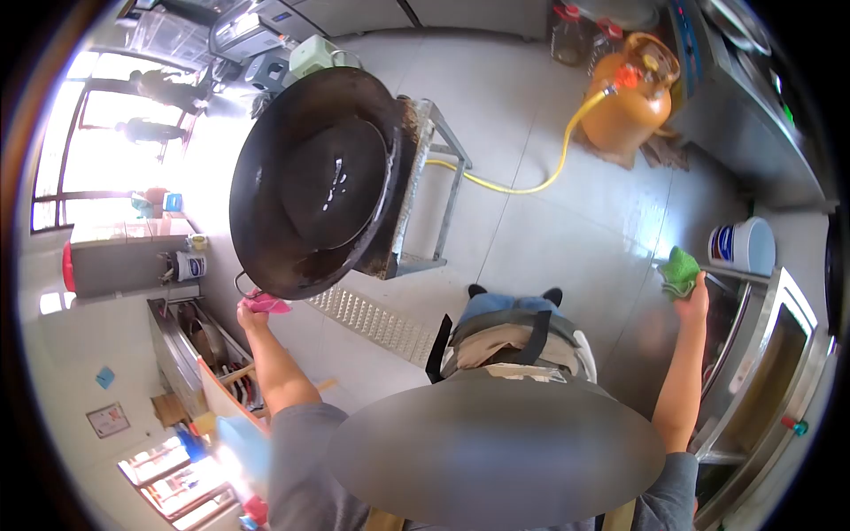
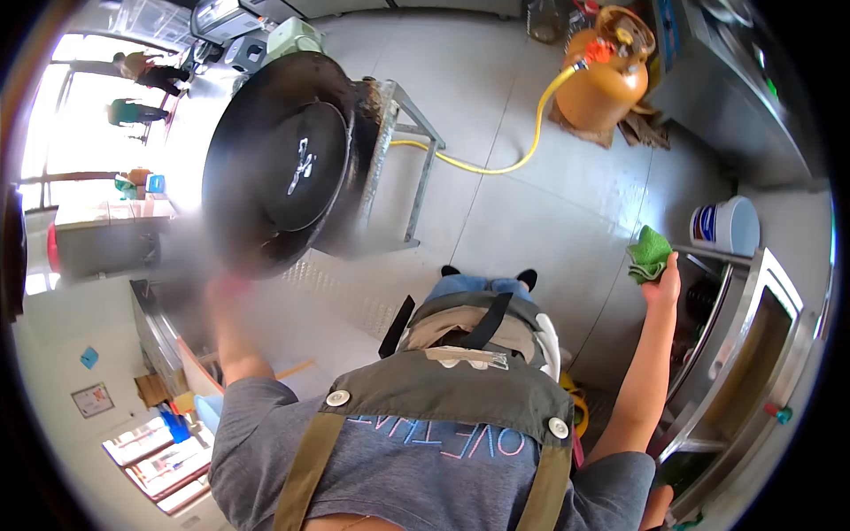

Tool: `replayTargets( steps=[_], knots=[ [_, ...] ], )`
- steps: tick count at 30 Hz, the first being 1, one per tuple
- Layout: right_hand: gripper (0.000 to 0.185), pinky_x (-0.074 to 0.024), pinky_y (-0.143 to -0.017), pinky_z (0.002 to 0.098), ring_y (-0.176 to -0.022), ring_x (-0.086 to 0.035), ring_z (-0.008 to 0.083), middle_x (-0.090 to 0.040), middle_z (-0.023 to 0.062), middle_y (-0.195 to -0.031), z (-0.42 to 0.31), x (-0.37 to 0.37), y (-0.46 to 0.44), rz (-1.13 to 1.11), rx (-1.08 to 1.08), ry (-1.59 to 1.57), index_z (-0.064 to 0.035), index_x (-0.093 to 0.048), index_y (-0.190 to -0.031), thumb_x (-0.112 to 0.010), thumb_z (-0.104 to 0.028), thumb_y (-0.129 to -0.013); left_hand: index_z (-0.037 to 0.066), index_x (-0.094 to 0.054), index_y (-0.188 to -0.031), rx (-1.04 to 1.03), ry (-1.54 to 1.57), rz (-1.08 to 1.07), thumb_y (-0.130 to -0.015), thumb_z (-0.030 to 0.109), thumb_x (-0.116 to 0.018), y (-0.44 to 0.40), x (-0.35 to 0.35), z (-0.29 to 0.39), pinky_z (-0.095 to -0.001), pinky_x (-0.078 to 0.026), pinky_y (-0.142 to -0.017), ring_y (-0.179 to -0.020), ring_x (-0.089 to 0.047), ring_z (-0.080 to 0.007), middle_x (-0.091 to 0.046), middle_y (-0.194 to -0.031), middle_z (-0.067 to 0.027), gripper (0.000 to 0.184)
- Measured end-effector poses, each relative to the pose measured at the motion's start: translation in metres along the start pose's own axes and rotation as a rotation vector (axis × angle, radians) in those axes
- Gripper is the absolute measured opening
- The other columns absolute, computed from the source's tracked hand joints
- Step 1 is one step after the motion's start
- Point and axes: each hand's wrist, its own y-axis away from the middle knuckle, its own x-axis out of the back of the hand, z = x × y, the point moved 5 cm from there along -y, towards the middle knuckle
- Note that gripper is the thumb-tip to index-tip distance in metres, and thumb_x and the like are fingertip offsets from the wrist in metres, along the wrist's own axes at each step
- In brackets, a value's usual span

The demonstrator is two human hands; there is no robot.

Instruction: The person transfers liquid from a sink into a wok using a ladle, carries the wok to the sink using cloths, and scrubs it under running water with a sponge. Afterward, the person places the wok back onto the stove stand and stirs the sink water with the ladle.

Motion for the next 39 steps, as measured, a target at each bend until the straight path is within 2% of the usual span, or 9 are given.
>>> replayTargets(
  steps=[1, 2, 5, 12, 18, 22, 24, 32, 39],
  knots=[
    [0.043, -0.0402, -0.083, 0.0428, -0.099, -0.049, 0.0277, -0.048, 0.0100, -0.113, -0.002, -0.022, 0.003, -0.036, 0.011, 0.002, -0.0033, -0.043, -0.114, -0.031, -0.037, -0.090, 0.001, -0.044, -0.099, 0.001, 0.038, -0.033, -0.087, 0.021, -0.026, -0.007, -0.004, 0.001, -0.0512, -0.038, -0.085, -0.095, -0.049, -0.0306, -0.049, -0.104, -0.0153, 0.029],
    [0.043, -0.0402, -0.083, 0.0431, -0.099, -0.049, 0.0279, -0.049, 0.0101, -0.113, 0.002, -0.045, 0.011, -0.067, 0.016, 0.000, -0.0035, -0.043, -0.114, -0.031, -0.037, -0.090, -0.002, -0.039, -0.108, -0.081, 0.024, 0.159, -0.089, 0.027, -0.019, 0.012, -0.025, 0.006, -0.0510, -0.035, -0.089, -0.100, -0.046, -0.0326, -0.045, -0.111, -0.0176, 0.040],
    [0.043, -0.0388, -0.085, 0.0431, -0.100, -0.049, 0.0279, -0.050, 0.0111, -0.111, 0.021, -0.104, 0.011, -0.121, -0.048, 0.046, -0.0034, -0.044, -0.113, -0.032, -0.038, -0.089, -0.006, -0.033, -0.115, -0.091, 0.051, -0.013, -0.090, 0.029, -0.013, 0.016, -0.052, 0.018, -0.0496, -0.032, -0.093, -0.106, -0.043, -0.0335, -0.039, -0.119, -0.0192, 0.047],
    [0.042, -0.0377, -0.089, 0.0418, -0.102, -0.048, 0.0272, -0.049, 0.0102, -0.113, 0.087, -0.336, 0.005, -0.416, -0.081, 0.108, -0.0035, -0.043, -0.114, -0.032, -0.036, -0.089, -0.004, -0.043, -0.112, -0.015, 0.055, -0.142, -0.091, 0.030, -0.013, 0.008, -0.056, 0.011, -0.0418, -0.033, -0.095, -0.104, -0.047, -0.0280, -0.052, -0.109, -0.0157, 0.049],
    [0.042, -0.0406, -0.085, 0.0437, -0.095, -0.051, 0.0269, -0.052, 0.0110, -0.105, 0.150, -0.535, -0.025, -0.589, -0.108, 0.238, -0.0026, -0.048, -0.105, -0.031, -0.038, -0.089, -0.002, -0.045, -0.110, -0.051, 0.308, -0.229, -0.092, 0.027, -0.019, -0.002, -0.041, -0.002, -0.0388, -0.038, -0.090, -0.099, -0.051, -0.0251, -0.053, -0.107, -0.0130, 0.044],
    [0.045, -0.0421, -0.081, 0.0457, -0.093, -0.052, 0.0269, -0.053, 0.0118, -0.103, 0.212, -0.650, -0.027, -0.644, -0.152, 0.347, -0.0017, -0.047, -0.105, -0.030, -0.040, -0.089, -0.001, -0.047, -0.108, -0.325, -0.110, -0.241, -0.092, 0.024, -0.022, -0.038, -0.007, -0.017, -0.0343, -0.045, -0.080, -0.088, -0.055, -0.0214, -0.056, -0.101, -0.0106, 0.039],
    [0.047, -0.0427, -0.079, 0.0460, -0.092, -0.052, 0.0271, -0.053, 0.0120, -0.103, 0.244, -0.695, -0.028, -0.660, -0.190, 0.430, -0.0011, -0.047, -0.105, -0.030, -0.041, -0.088, -0.001, -0.047, -0.106, -0.377, -0.016, -0.127, -0.092, 0.023, -0.024, -0.025, -0.023, -0.010, -0.0325, -0.047, -0.074, -0.083, -0.056, -0.0198, -0.056, -0.097, -0.0099, 0.036],
    [0.045, -0.0399, -0.084, 0.0423, -0.095, -0.051, 0.0250, -0.054, 0.0119, -0.103, 0.356, -0.779, -0.054, -0.842, -0.297, 0.675, -0.0018, -0.047, -0.105, -0.029, -0.039, -0.089, -0.001, -0.049, -0.099, -0.483, -0.357, 0.120, -0.091, 0.024, -0.029, -0.003, -0.027, 0.003, -0.0299, -0.048, -0.067, -0.076, -0.057, -0.0172, -0.055, -0.089, -0.0094, 0.032],
    [0.043, -0.0401, -0.082, 0.0400, -0.090, -0.052, 0.0229, -0.055, 0.0108, -0.099, 0.378, -0.816, -0.038, -1.016, -0.331, 0.726, -0.0030, -0.049, -0.102, -0.026, -0.038, -0.090, -0.001, -0.048, -0.098, -0.412, -0.118, 0.399, -0.092, 0.024, -0.028, 0.058, -0.060, 0.000, -0.0283, -0.049, -0.064, -0.075, -0.057, -0.0160, -0.055, -0.087, -0.0090, 0.033]
  ],
)
